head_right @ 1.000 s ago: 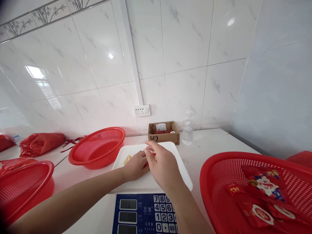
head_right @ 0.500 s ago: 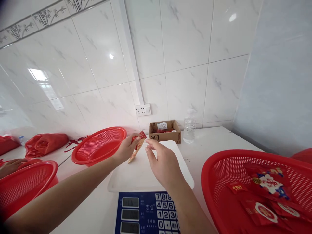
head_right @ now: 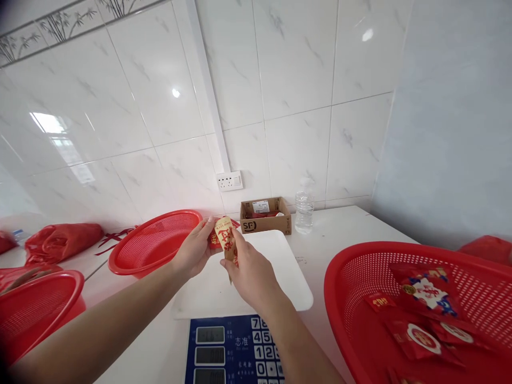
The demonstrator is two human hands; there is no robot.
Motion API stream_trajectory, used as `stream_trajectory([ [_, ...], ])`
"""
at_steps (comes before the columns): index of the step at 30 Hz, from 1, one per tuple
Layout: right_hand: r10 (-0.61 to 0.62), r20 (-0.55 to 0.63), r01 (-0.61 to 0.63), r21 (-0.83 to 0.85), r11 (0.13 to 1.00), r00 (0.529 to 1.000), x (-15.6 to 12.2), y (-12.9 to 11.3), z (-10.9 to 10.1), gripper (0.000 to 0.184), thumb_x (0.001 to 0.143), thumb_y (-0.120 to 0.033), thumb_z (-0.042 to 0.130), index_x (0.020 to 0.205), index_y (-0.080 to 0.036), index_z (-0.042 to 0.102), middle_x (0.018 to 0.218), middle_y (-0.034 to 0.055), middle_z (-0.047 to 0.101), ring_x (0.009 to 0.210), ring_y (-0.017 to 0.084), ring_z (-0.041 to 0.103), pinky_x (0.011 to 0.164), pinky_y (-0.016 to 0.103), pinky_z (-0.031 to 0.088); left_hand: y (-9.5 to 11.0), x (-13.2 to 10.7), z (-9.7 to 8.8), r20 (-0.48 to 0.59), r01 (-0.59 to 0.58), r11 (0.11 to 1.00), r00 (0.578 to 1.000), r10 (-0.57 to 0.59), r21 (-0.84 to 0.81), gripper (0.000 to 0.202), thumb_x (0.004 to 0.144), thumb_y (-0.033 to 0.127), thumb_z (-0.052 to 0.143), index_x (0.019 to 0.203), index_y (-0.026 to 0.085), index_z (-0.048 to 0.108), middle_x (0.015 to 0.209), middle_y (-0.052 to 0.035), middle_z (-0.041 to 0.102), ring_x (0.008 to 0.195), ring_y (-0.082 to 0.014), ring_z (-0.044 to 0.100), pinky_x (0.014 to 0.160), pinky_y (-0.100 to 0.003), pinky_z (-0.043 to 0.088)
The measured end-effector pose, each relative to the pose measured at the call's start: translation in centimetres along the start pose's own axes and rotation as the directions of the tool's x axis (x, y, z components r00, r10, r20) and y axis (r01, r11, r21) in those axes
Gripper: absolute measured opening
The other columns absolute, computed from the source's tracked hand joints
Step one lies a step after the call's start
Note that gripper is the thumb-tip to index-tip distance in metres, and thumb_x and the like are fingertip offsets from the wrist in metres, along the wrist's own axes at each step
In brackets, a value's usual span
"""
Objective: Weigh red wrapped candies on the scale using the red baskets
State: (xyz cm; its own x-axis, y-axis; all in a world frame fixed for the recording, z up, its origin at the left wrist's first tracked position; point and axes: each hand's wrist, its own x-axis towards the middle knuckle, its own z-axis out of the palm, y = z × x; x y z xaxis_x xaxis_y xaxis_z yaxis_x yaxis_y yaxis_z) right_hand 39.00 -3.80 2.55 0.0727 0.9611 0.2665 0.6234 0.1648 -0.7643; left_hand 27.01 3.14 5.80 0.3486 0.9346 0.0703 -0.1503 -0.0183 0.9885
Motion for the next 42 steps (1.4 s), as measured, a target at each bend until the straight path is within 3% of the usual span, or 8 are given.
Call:
stream_trajectory([
  [10,-0.049,-0.274,0.085,0.12,0.989,0.961,0.4,0.3,-0.1,0.058,0.083,-0.03,0.052,0.138,-0.027,0.033,0.132,0.0069,0.05,0.119,0.023,0.049,0.093,0.04,0.044,-1.4,-0.4,-1.2,-0.003,0.084,0.995,0.996,-0.084,-0.055,0.031,0.089,0.044,0.046,0.099,0.017,0.058,0.091,-0.0066,0.065,0.069,-0.0133,0.063,0.059,-0.027,0.056],
  [17,-0.054,-0.064,0.054,-0.001,0.999,0.996,0.1,-0.2,0.9,0.043,0.083,-0.029,0.051,0.126,-0.023,0.05,0.101,0.0069,0.058,0.073,0.019,0.062,0.066,0.033,0.048,-2.5,-1.5,-0.6,0.147,0.066,0.995,0.986,-0.078,0.081,0.045,0.077,0.062,0.054,0.086,0.018,0.055,0.064,0.002,0.058,0.045,-0.0063,0.047,0.037,-0.016,0.038],
  [20,-0.082,-0.031,0.081,-0.031,0.996,0.996,-0.2,-0.5,1.1,0.035,0.081,-0.024,0.054,0.115,-0.022,0.056,0.096,0.005,0.057,0.075,0.019,0.06,0.064,0.03,0.046,-2.9,-1.5,-0.8,0.179,0.089,0.988,0.977,-0.112,0.13,0.044,0.074,0.06,0.058,0.075,0.017,0.052,0.056,0.0036,0.053,0.041,-0.0058,0.044,0.036,-0.016,0.034],
  [26,-0.126,-0.015,0.126,0.022,0.992,0.992,-0.4,-0.4,1.1,0.047,0.085,-0.032,0.049,0.132,-0.025,0.045,0.109,0.0064,0.058,0.091,0.021,0.06,0.075,0.035,0.048,-2.5,-1.4,-1.9,0.117,0.026,0.974,0.992,-0.053,0.225,0.046,0.078,0.061,0.051,0.069,0.017,0.05,0.054,0.002,0.051,0.041,-0.0073,0.042,0.037,-0.019,0.032],
  [30,-0.148,-0.074,0.151,0.035,0.988,0.986,-0.5,-0.4,0.6,0.042,0.088,-0.032,0.045,0.129,-0.025,0.048,0.116,0.0063,0.058,0.078,0.016,0.061,0.075,0.036,0.05,-0.9,-0.1,-4.2,-0.055,-0.099,0.922,0.99,0.128,0.374,0.046,0.081,0.061,0.045,0.066,0.018,0.049,0.055,0.0009,0.053,0.042,-0.0091,0.044,0.039,-0.021,0.033],
  [34,-0.149,-0.11,0.153,0.028,0.988,0.983,-0.6,-0.6,0.2,0.037,0.089,-0.033,0.043,0.123,-0.022,0.052,0.116,0.0068,0.06,0.074,0.015,0.061,0.071,0.036,0.051,1.7,2.2,-8.3,-0.226,-0.159,0.776,0.904,0.363,0.61,0.038,0.083,0.056,0.046,0.071,0.02,0.051,0.066,-0.0025,0.059,0.057,-0.0152,0.055,0.05,-0.024,0.04],
  [38,-0.159,-0.107,0.162,0.027,0.986,0.982,-0.7,-0.8,0.0,0.035,0.089,-0.032,0.043,0.121,-0.023,0.054,0.115,0.0069,0.061,0.075,0.016,0.061,0.072,0.037,0.052,3.1,4.4,-12.6,-0.297,-0.072,0.598,0.816,0.495,0.798,0.036,0.085,0.053,0.043,0.088,0.02,0.055,0.081,-0.0084,0.063,0.078,-0.026,0.06,0.059,-0.031,0.042],
  [42,-0.151,-0.093,0.153,0.018,0.988,0.984,-0.8,-0.8,-0.1,0.036,0.089,-0.032,0.042,0.121,-0.022,0.054,0.116,0.0066,0.061,0.077,0.016,0.062,0.074,0.038,0.052,1.3,4.7,-15.7,-0.278,0.03,0.477,0.845,0.457,0.878,0.047,0.082,0.049,0.05,0.119,0.019,0.048,0.112,-0.017,0.06,0.094,-0.0337,0.06,0.07,-0.042,0.046],
])
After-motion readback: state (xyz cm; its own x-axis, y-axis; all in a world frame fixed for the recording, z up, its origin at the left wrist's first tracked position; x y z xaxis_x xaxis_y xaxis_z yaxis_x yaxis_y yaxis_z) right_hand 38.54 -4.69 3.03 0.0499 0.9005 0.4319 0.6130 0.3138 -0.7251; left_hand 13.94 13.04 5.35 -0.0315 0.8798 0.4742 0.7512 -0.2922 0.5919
